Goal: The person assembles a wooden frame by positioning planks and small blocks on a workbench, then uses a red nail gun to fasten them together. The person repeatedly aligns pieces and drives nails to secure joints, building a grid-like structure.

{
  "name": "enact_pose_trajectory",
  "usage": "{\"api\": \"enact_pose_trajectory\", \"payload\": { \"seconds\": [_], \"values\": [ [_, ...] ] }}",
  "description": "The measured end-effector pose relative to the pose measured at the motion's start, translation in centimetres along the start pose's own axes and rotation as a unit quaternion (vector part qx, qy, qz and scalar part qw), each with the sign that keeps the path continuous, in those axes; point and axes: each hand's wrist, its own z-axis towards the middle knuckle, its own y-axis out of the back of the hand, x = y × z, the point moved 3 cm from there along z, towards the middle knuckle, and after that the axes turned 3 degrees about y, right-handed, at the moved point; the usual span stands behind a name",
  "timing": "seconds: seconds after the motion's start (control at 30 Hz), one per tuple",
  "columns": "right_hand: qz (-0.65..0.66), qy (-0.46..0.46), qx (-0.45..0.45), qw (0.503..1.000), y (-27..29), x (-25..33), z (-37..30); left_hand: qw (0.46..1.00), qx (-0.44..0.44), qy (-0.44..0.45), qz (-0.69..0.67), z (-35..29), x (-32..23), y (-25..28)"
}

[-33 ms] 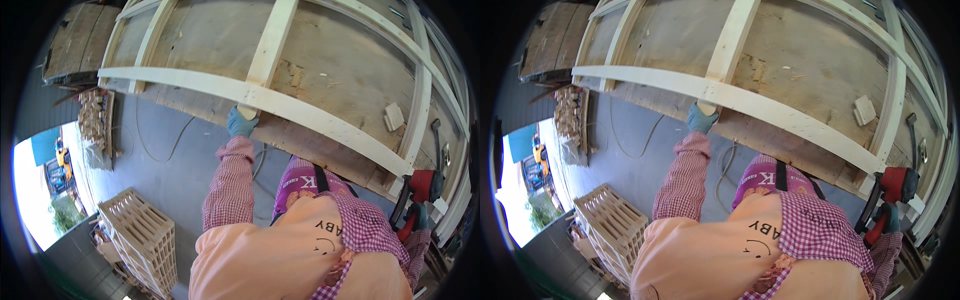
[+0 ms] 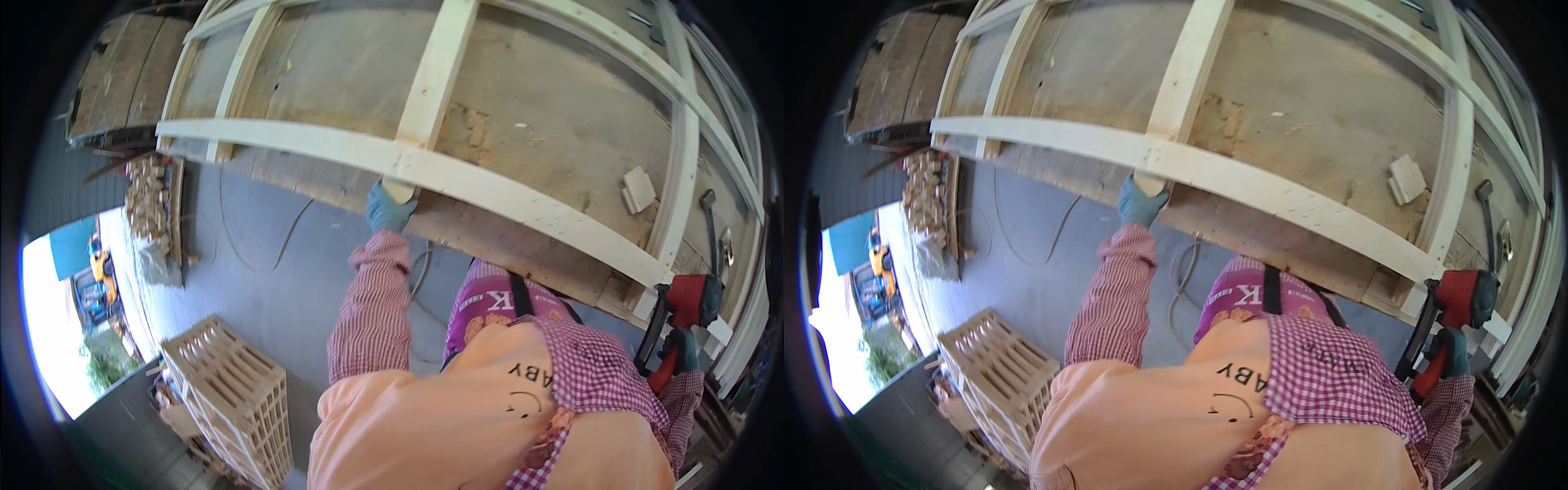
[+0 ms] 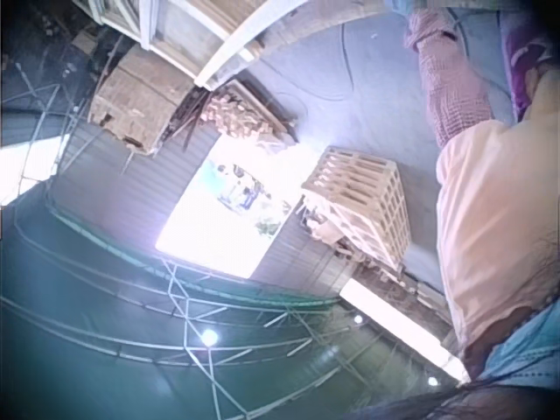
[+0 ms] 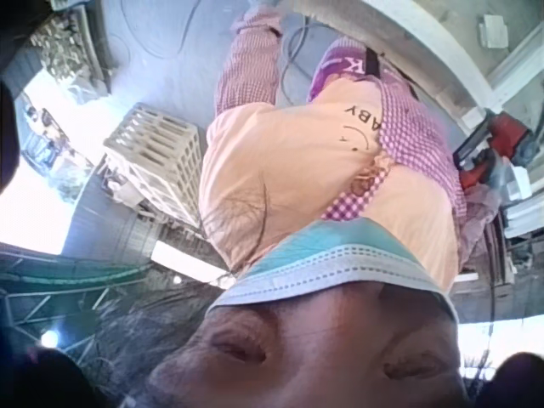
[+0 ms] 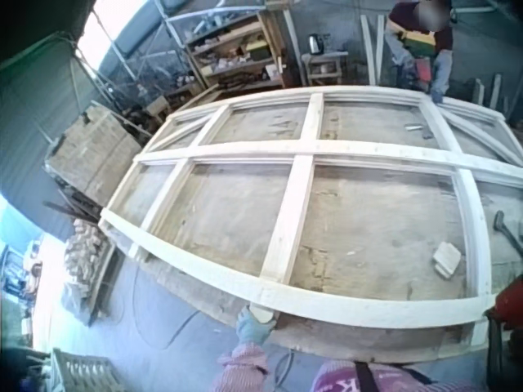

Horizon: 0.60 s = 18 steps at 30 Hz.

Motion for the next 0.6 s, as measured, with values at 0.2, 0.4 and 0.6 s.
{"api": "enact_pose_trajectory", "payload": {
  "seconds": [0.2,0.4,0.6],
  "values": [
    [-0.019,0.025,0.034,0.999,0.1,-0.4,0.9,0.989,-0.070,-0.046,-0.118,-1.4,1.7,0.4],
    [0.089,0.002,0.038,0.995,1.0,-1.7,0.2,0.954,-0.200,-0.203,-0.091,-3.1,-7.3,2.2],
    [0.098,-0.073,-0.068,0.990,-2.2,6.0,-3.0,0.930,-0.111,-0.348,-0.036,-4.1,-19.7,-1.1]
  ]
}}
